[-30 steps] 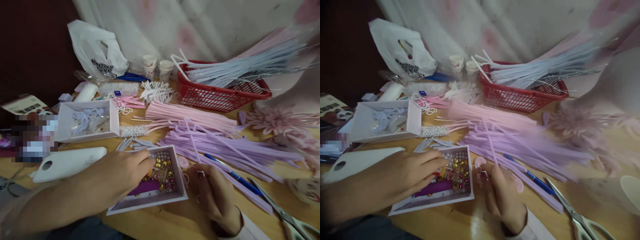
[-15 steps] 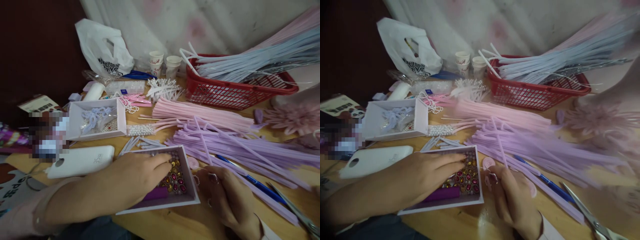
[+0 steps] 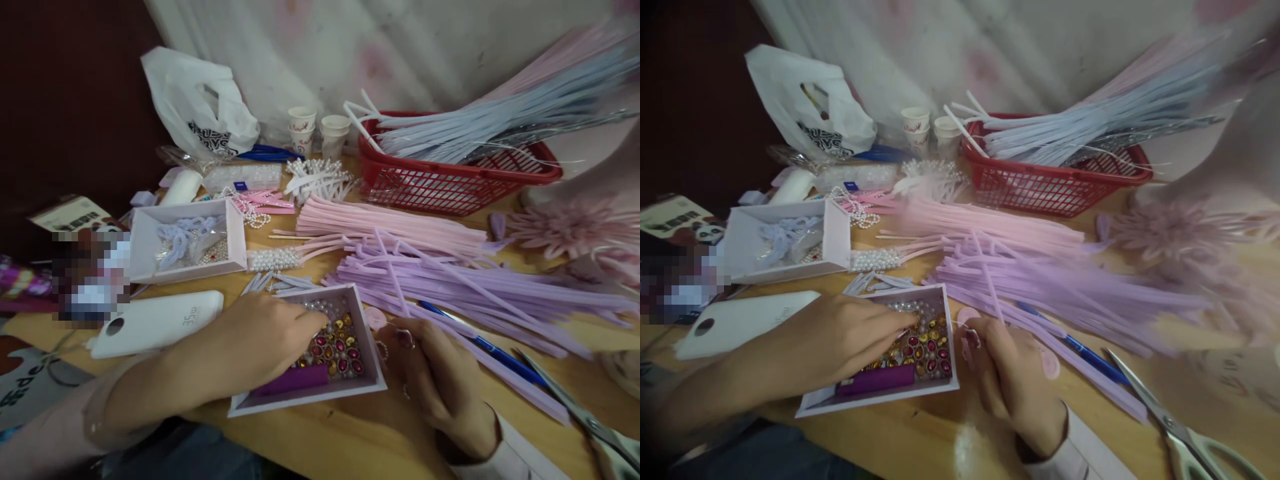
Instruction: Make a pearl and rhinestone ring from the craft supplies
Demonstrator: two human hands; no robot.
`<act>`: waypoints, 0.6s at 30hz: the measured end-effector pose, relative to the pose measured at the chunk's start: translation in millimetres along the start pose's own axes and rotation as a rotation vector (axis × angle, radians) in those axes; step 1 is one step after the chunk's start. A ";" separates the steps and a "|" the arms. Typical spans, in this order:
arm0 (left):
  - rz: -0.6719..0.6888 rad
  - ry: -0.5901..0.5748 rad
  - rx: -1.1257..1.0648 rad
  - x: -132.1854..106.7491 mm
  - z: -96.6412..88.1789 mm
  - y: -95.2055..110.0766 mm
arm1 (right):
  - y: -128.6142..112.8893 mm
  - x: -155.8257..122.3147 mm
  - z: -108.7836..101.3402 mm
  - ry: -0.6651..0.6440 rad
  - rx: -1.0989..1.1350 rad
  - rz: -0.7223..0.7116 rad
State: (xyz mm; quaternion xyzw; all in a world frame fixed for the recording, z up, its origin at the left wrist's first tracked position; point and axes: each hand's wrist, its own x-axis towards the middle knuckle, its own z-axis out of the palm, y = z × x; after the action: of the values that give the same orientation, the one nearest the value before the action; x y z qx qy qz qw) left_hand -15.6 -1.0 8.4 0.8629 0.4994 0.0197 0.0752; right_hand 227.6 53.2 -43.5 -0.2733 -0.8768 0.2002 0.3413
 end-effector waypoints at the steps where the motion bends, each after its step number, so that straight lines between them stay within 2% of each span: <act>1: 0.005 -0.012 0.039 3.5 3.0 1.1 | 0.6 -0.3 0.4 0.006 0.002 0.005; 4: -0.023 -0.052 0.130 8.7 8.6 4.4 | 0.9 0.7 1.2 0.013 0.009 0.010; 8: -0.102 -0.119 0.143 4.5 3.4 7.6 | -0.7 4.3 0.7 0.013 0.014 -0.035; 13: -0.149 -0.061 0.103 9.1 -2.5 8.8 | 1.3 4.9 1.4 0.028 0.025 -0.040; 18: -0.121 -0.111 0.142 24.5 1.2 11.2 | 7.0 1.4 3.4 0.045 0.064 -0.007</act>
State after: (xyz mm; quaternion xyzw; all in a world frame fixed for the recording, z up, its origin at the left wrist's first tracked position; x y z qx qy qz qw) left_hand 6.4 14.6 7.9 0.8341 0.5457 -0.0682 0.0424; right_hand 226.7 58.9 -48.9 -0.2635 -0.8630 0.2207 0.3703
